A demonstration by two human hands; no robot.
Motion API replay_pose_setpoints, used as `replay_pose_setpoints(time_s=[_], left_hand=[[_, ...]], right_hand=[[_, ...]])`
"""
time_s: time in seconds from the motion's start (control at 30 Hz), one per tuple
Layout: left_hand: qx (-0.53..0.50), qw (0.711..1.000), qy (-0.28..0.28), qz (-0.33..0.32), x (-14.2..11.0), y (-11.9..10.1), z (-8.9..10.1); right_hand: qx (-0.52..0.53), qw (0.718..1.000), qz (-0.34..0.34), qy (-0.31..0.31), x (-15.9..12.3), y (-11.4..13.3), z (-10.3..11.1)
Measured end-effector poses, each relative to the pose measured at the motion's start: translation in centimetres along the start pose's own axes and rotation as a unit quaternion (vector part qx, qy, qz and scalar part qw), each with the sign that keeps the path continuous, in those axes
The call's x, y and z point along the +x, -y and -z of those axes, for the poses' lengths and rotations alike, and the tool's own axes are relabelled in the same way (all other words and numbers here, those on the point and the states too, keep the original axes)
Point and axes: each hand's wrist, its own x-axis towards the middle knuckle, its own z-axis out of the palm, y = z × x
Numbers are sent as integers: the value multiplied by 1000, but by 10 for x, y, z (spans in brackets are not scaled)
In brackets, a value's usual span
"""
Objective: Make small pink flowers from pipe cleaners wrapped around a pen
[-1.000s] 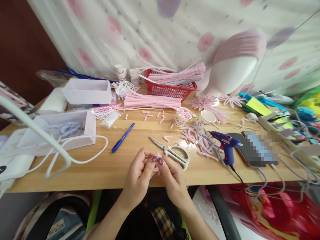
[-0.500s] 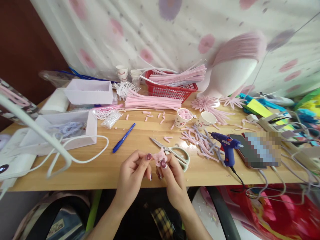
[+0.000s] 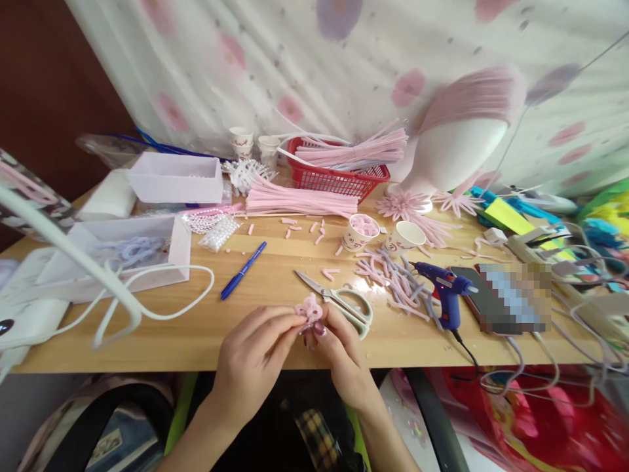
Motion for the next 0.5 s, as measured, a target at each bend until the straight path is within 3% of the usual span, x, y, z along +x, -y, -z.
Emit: replay_pose_setpoints(time_s=[0.3,0.5], left_hand=[[2,998,56,29,6,-1,4],[40,998,42,22,2,-1,-3]], right_hand=[[-147,987,53,48,7,8,6],[-274,960,49,28,6,4,6]])
